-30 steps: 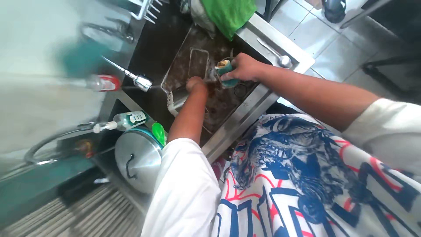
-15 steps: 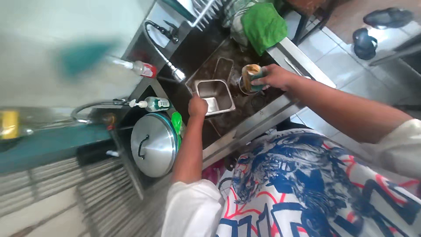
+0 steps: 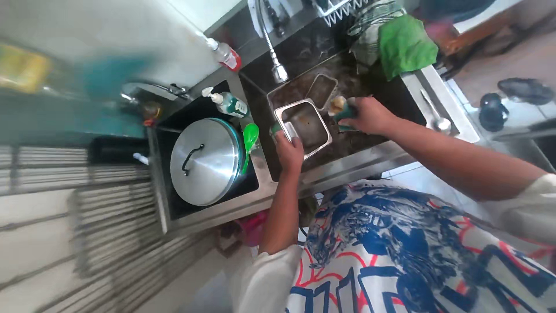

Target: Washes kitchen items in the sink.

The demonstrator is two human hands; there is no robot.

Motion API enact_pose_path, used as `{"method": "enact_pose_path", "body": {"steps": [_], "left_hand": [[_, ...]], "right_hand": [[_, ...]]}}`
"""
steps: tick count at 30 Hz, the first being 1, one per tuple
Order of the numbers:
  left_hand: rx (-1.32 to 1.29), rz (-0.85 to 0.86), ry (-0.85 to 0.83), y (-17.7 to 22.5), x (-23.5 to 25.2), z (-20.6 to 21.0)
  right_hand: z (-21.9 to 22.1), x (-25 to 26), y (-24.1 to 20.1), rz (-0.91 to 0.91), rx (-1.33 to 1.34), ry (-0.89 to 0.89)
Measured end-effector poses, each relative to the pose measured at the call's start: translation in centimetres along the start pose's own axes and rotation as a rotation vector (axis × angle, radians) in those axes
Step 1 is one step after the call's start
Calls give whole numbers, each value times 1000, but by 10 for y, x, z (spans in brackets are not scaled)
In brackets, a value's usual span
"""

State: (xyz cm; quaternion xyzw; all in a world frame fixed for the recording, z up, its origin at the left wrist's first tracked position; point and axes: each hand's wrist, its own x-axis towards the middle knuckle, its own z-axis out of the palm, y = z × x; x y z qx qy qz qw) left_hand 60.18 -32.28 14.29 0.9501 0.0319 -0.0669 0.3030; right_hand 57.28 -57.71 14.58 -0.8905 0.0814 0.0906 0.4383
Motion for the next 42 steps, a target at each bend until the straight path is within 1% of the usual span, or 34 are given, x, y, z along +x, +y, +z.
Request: {"method": "enact_pose_path", "body": {"steps": [4,7,9,11,13,15,17,18,20,22,23,25,26,28,32,35,37,39,40,42], "left_hand": [[-9,6,-73,-2,-10,-8],[-1,68,-91,-2,-15,-15],[1,113,-100,-3,-18,-19],[30,156,-119,-3,-20,-21],[48,173,-125,-6,-20,-22],[50,194,-113,-9,-21,-23],[59,217,-118,-10,-23,-24],[59,220,-123,-10,-23,-25],[47,224,-130,-9,-22,-27],[32,258,-119,-10,-22,-30],[35,270,-127,-10,-22,-32],[54,299,-122,-13,-23,-34],[58,330,-90,-16,-22,-31],[47,374,-31,-22,-20,-21],[48,351,-33,-16,-17,-8],[81,303,-85,-10,-17,-9],[124,280,-139,-2,-16,-17],[146,267,-164,9,-16,-24],[141,282,-152,9,-15,-26],[108,375,-83,0,-14,-21]], "right_hand": [[20,12,-42,-240,-445,-138],[50,25,-56,-458,-743,-213],[74,28,-59,-509,-928,-322],[92,27,-68,-441,-1042,-453],[103,25,-76,-370,-1099,-480],[110,25,-77,-361,-1084,-426],[113,24,-77,-382,-1030,-422],[112,25,-78,-413,-1001,-443],[110,29,-76,-540,-951,-453],[113,39,-70,-650,-971,-448],[114,44,-71,-628,-1008,-481],[115,49,-78,-453,-1062,-521],[116,50,-81,-351,-1050,-515],[118,43,-81,-188,-929,-520],[133,28,-66,-90,-737,-547],[119,33,-79,-85,-790,-586],[103,40,-91,-112,-814,-532],[90,49,-92,-141,-860,-471],[87,51,-92,-136,-874,-454],[81,44,-96,-42,-831,-475]]}}
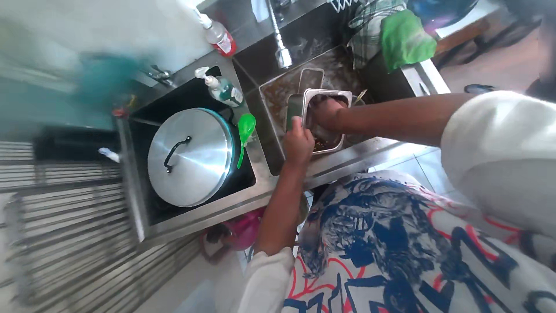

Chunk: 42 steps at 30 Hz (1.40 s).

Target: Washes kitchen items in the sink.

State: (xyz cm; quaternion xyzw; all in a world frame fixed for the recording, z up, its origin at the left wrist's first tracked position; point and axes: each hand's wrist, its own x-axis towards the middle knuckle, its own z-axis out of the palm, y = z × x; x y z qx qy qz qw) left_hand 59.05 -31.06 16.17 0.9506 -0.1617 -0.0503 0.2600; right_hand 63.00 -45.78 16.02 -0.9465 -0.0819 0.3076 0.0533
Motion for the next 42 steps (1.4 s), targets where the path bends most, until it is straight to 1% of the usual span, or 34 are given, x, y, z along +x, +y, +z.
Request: {"method": "enact_pose_path", "body": {"steps": [2,3,5,7,9,11,13,14,16,18,20,22,25,26,28,29,31,33,35,37,39,41,42], "left_hand": [[-13,57,105,-8,-4,16],[-39,66,161,-10,-3,22],[-120,103,269,-10,-3,30],[-169,186,391,-19,-3,41],[-201,234,450,-27,-5,43],[-241,268,496,-31,-4,47],[-294,251,524,-32,-4,52],[-317,228,535,-30,-4,52],[-338,199,534,-27,-3,47],[-320,193,534,-27,-1,46],[-330,237,537,-27,-3,48],[-336,266,519,-26,-4,49],[-349,268,492,-26,-7,50],[-344,271,485,-26,-9,49],[-331,284,482,-26,-9,49],[-324,287,484,-26,-9,48],[-310,263,497,-25,-8,44],[-287,220,495,-32,-7,42],[-253,210,522,-37,-4,42],[-232,208,574,-38,-2,43],[-229,205,608,-38,5,40],[-258,221,620,-35,9,37],[-266,239,619,-34,10,35]], "right_hand": [[7,-10,-1,25,73,-76],[17,-10,-1,5,104,-75],[34,-7,-1,24,210,-54],[36,-6,5,29,355,-40],[35,-6,6,50,553,-14],[43,-1,-3,67,759,64],[53,11,-19,37,898,169],[48,12,-24,19,935,150],[41,15,-26,-7,905,135],[38,11,-21,4,729,140],[36,11,-11,69,565,112],[33,14,-5,107,486,87],[28,17,-11,93,541,40],[32,22,-14,52,581,61],[51,50,-22,-84,642,192],[54,54,-25,-143,677,220],[44,42,-25,-212,683,195],[30,27,-25,-213,576,95],[17,6,-23,-207,472,39],[8,-16,-22,-124,491,-16],[8,-17,-23,-36,660,38],[18,2,-26,-63,820,155],[19,11,-28,-93,841,172]]}}
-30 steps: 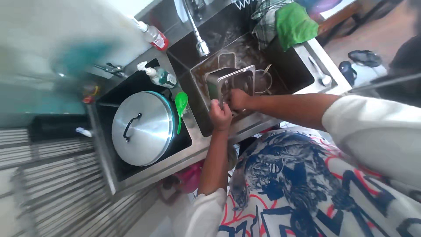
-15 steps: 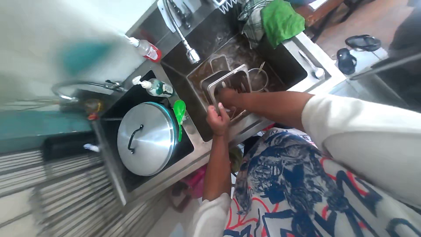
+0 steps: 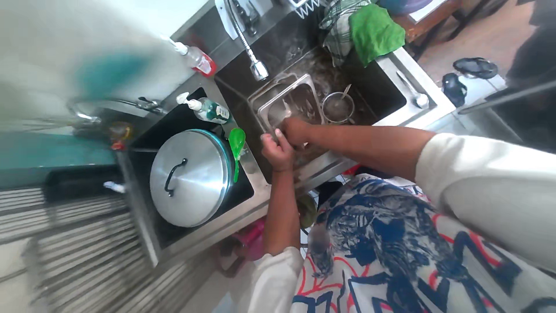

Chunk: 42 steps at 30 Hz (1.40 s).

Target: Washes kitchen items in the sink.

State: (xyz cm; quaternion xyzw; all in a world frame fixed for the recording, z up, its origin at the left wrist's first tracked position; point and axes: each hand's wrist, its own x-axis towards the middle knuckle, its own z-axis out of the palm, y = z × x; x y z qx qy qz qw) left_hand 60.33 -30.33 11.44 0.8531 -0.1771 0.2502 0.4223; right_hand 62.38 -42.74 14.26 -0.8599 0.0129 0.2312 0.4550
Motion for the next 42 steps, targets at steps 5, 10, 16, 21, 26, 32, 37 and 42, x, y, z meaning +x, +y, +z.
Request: {"method": "enact_pose_path", "body": {"steps": [5,10,16,21,26,32,37,42], "left_hand": [[45,-41,-78,-4,-7,-8],[-3,16,-104,15,-12,-10],[-19,-61,-79,1,-8,-16],[31,-87,-26,-5,-7,-17],[-35,-70,-22,13,-5,-12],[-25,-160,-5,-6,-7,-5],[10,-95,46,-3,-13,4],[-72,-55,85,7,-12,11]], "right_hand": [[-5,-10,-2,27,-261,-103],[-7,14,14,49,-426,-49],[15,26,0,-241,-233,-83],[-10,-9,-6,-131,-405,-162],[-20,11,-14,20,-486,-143],[0,21,10,-271,-300,-144],[-19,-12,-1,12,-435,-173],[-9,16,-5,6,-382,-137]]}}
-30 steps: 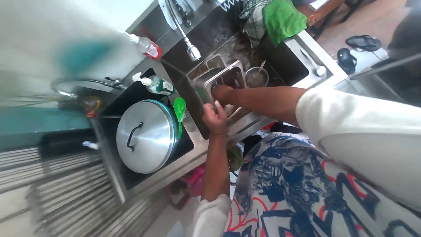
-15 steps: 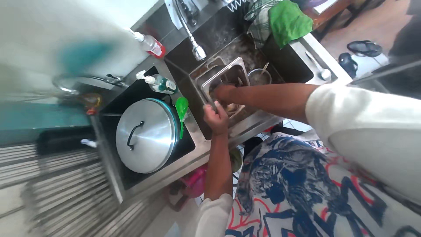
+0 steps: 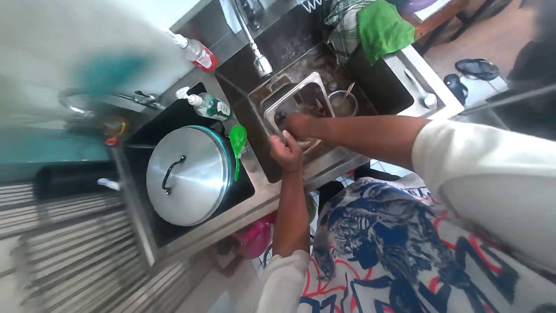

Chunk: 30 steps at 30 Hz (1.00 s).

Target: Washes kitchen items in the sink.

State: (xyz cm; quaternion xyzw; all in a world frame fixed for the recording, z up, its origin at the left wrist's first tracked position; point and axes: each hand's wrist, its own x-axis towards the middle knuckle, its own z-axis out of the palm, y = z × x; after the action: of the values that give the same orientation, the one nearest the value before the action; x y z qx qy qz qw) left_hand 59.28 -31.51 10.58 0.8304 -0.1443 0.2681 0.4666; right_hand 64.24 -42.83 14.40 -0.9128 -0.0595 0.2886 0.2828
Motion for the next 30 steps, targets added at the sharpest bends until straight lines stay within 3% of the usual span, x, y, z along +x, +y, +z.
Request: {"method": "enact_pose_path", "body": {"steps": [3,5,10,14,18,24,30], "left_hand": [[13,-89,-9,-7,2,-1],[68,-118,-28,-14,2,-5],[104,-91,-120,-9,14,-16],[71,-71,-260,3,34,-23],[109,-110,-396,20,44,-25],[147,-157,-524,34,40,-27],[197,-220,-588,44,53,-35]], "right_hand": [[20,7,4,-66,232,80],[26,0,10,-119,252,97],[15,-25,21,-99,-120,47],[-7,-41,4,-30,-356,-147],[-10,-26,9,-106,-552,-164],[-4,0,17,-76,-669,-143],[-20,-12,1,55,-683,-160]]}}
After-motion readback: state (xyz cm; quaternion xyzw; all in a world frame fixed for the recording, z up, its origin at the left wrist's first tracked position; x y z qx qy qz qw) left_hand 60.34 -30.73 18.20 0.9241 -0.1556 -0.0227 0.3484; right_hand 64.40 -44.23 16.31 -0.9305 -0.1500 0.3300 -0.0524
